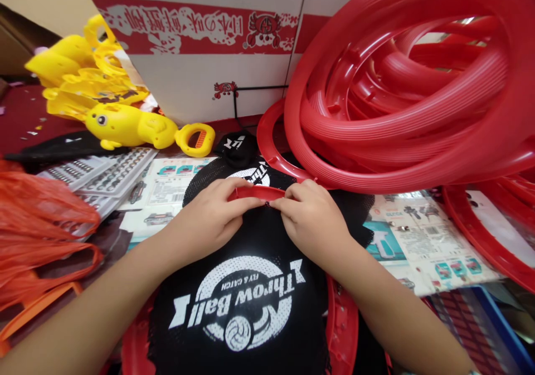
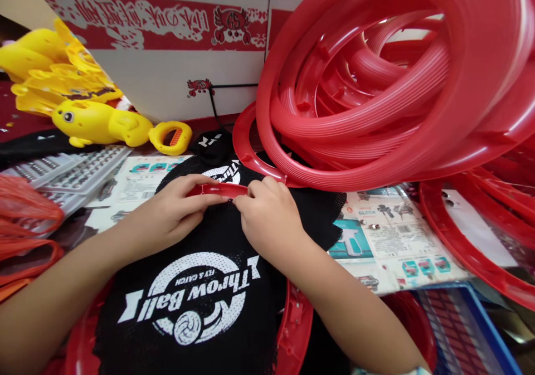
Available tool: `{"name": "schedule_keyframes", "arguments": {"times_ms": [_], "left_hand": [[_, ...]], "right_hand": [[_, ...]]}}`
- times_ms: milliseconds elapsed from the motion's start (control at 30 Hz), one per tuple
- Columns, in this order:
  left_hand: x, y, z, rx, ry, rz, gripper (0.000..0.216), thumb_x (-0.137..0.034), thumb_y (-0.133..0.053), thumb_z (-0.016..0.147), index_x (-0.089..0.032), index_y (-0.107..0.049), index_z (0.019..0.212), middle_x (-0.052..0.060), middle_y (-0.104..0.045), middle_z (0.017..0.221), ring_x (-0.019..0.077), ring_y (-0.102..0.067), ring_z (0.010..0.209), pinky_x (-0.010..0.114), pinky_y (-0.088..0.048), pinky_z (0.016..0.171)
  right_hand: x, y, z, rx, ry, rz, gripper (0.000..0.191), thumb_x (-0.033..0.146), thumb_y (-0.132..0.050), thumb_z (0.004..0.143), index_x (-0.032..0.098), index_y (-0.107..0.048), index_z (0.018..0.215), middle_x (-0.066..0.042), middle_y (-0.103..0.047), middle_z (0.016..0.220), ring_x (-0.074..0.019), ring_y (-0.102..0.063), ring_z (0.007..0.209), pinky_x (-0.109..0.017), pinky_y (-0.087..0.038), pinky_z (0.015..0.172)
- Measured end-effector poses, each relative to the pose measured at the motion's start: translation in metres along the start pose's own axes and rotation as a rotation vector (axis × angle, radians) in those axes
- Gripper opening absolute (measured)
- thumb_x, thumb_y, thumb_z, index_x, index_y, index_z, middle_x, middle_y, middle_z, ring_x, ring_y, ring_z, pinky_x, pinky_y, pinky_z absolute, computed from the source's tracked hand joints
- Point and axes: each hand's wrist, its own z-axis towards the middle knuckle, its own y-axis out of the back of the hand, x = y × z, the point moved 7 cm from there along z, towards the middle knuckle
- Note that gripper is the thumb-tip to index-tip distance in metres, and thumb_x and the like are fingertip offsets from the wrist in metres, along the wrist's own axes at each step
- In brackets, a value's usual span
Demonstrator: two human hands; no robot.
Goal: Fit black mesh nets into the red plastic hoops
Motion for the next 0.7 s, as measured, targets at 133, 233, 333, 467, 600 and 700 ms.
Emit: {"name": "schedule_keyframes", "arguments": {"times_ms": [133,233,333,467,600,700], "left_hand": [[0.0011,-0.0010,-0.0001,0.025,0.021,-0.001,0.044,-0.008,-0.038,0.087,-0.023,-0.057,0.123,0.010,-0.045,0.128,0.0249,-0.046,0.115,0.045,-0.040,0.101],[0.0032,-0.0031,-0.0002,0.061,0.038,0.005,0.043,-0.010,-0.038,0.088,-0.025,-0.057,0.124,0.009,-0.044,0.130,0.0255,-0.045,0.116,0.046,-0.041,0.100],[0.0041,-0.0050,-0.0002,0.081,0.037,0.021,0.043,-0.012,-0.038,0.089,-0.026,-0.055,0.126,0.010,-0.043,0.131,0.0258,-0.045,0.117,0.046,-0.041,0.100],[0.0040,-0.0063,-0.0002,0.074,0.026,0.054,0.045,-0.011,-0.037,0.088,-0.027,-0.054,0.128,0.010,-0.041,0.132,0.0268,-0.044,0.119,0.047,-0.041,0.100],[0.0041,-0.0080,-0.0008,0.081,0.025,0.080,0.043,-0.013,-0.038,0.089,-0.026,-0.055,0.126,0.011,-0.041,0.133,0.0273,-0.044,0.119,0.048,-0.040,0.101],[0.0030,-0.0075,-0.0007,0.072,0.016,0.092,0.042,-0.014,-0.037,0.090,-0.025,-0.055,0.126,0.012,-0.041,0.132,0.0271,-0.044,0.119,0.048,-0.040,0.101]], "right_hand": [[0.0014,0.0002,-0.0007,0.019,-0.017,-0.038,0.023,0.014,-0.052,0.086,0.018,-0.074,0.087,-0.006,-0.058,0.073,-0.0170,-0.040,0.070,-0.030,-0.030,0.064],[0.0012,-0.0012,-0.0009,0.050,-0.039,-0.045,0.023,0.013,-0.052,0.086,0.019,-0.074,0.088,-0.006,-0.057,0.074,-0.0167,-0.040,0.070,-0.030,-0.029,0.064],[0.0021,-0.0024,-0.0011,0.076,-0.048,-0.037,0.023,0.013,-0.052,0.086,0.019,-0.073,0.090,-0.005,-0.055,0.073,-0.0162,-0.039,0.069,-0.030,-0.029,0.064],[0.0033,-0.0030,-0.0010,0.098,-0.045,-0.022,0.024,0.013,-0.050,0.087,0.018,-0.072,0.091,-0.005,-0.054,0.073,-0.0163,-0.039,0.069,-0.030,-0.031,0.065],[0.0031,-0.0034,-0.0004,0.110,-0.037,-0.033,0.024,0.013,-0.049,0.087,0.018,-0.072,0.092,-0.005,-0.054,0.073,-0.0162,-0.039,0.068,-0.030,-0.030,0.064],[0.0033,-0.0039,-0.0003,0.109,-0.038,-0.068,0.024,0.014,-0.048,0.087,0.018,-0.071,0.089,-0.005,-0.053,0.073,-0.0163,-0.037,0.068,-0.030,-0.029,0.064]]}}
